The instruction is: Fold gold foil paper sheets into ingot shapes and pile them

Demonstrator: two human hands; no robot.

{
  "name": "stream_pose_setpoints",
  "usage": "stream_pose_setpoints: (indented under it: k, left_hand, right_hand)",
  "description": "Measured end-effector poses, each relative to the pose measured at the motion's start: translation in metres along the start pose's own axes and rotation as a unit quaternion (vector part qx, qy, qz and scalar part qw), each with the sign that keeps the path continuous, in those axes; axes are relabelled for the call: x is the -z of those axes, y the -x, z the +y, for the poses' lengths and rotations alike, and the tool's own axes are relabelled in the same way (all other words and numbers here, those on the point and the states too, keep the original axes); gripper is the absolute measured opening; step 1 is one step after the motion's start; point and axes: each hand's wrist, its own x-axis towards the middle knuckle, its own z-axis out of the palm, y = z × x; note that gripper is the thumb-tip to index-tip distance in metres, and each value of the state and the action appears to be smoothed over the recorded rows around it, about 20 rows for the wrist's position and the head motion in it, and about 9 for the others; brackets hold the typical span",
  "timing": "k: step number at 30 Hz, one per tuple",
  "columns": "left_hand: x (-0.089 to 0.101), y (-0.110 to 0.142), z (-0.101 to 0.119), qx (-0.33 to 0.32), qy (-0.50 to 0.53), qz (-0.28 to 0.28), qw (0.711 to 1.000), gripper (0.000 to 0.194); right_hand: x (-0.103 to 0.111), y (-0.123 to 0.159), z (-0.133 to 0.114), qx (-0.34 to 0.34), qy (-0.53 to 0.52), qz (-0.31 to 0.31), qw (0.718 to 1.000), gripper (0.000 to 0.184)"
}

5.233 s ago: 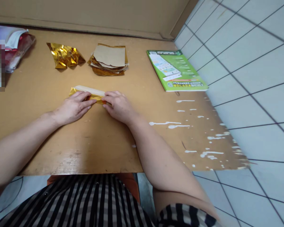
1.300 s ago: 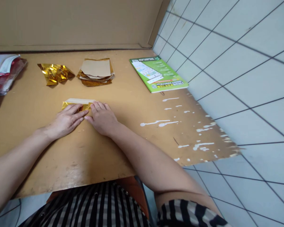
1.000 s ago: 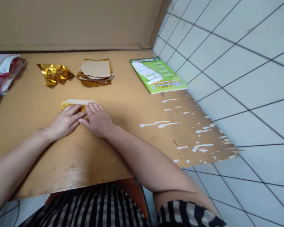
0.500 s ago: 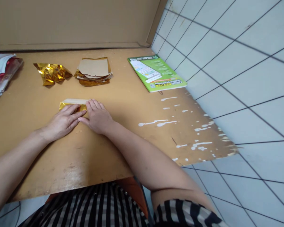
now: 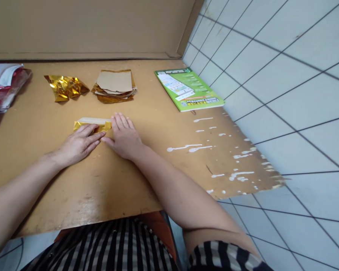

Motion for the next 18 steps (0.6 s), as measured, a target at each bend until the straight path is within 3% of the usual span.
stream_pose_setpoints:
  k: [5, 18]
  left_hand:
    - [-0.001, 0.0, 0.002, -0.015, -0.003, 0.022, 1.0, 0.043]
    - [0.001, 0.001, 0.002, -0.01, -0.015, 0.029, 0.999, 0.042]
  right_hand:
    - [0.0, 0.007, -0.021, 0.069, -0.012, -0.013, 0.997, 0.074]
    - [-0.002, 0.005, -0.008, 0.027, -0.03, -0.031, 0.999, 0.074]
